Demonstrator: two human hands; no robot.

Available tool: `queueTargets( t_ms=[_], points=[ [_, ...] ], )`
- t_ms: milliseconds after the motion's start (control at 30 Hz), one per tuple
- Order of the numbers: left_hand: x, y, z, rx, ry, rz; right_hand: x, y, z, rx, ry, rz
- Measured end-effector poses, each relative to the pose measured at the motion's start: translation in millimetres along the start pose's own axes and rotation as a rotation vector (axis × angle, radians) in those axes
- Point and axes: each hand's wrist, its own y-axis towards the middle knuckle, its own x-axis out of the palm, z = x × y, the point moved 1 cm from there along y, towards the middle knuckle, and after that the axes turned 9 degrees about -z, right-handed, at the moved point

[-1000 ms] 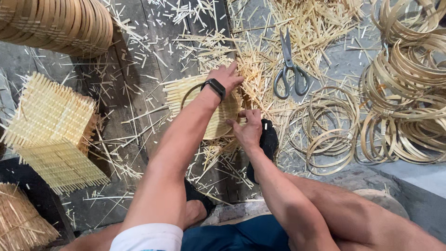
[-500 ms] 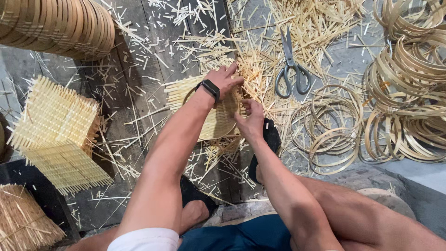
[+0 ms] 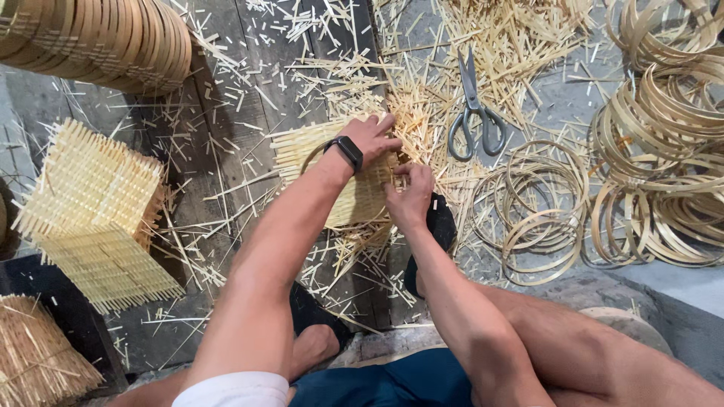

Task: The person sits on the floor and repeatedly places a circular bamboo tray on a wooden board, then uses shears to trim the excess bamboo strips around the edge. The person stacks the finished trays and repeats the process with new trays.

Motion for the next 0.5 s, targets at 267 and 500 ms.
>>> queueTargets(
  t_ms=[267, 500],
  points=[
    [4.2, -1.7, 1.2, -0.007, -0.06, 0.024, -3.3, 3.0, -10.7, 0.12, 0.158, -0.189],
    [7.2, -1.3, -0.5, 0.035, -0.084, 0.043, -5.2, 6.3, -9.4, 0.211, 0.202, -0.183]
  ],
)
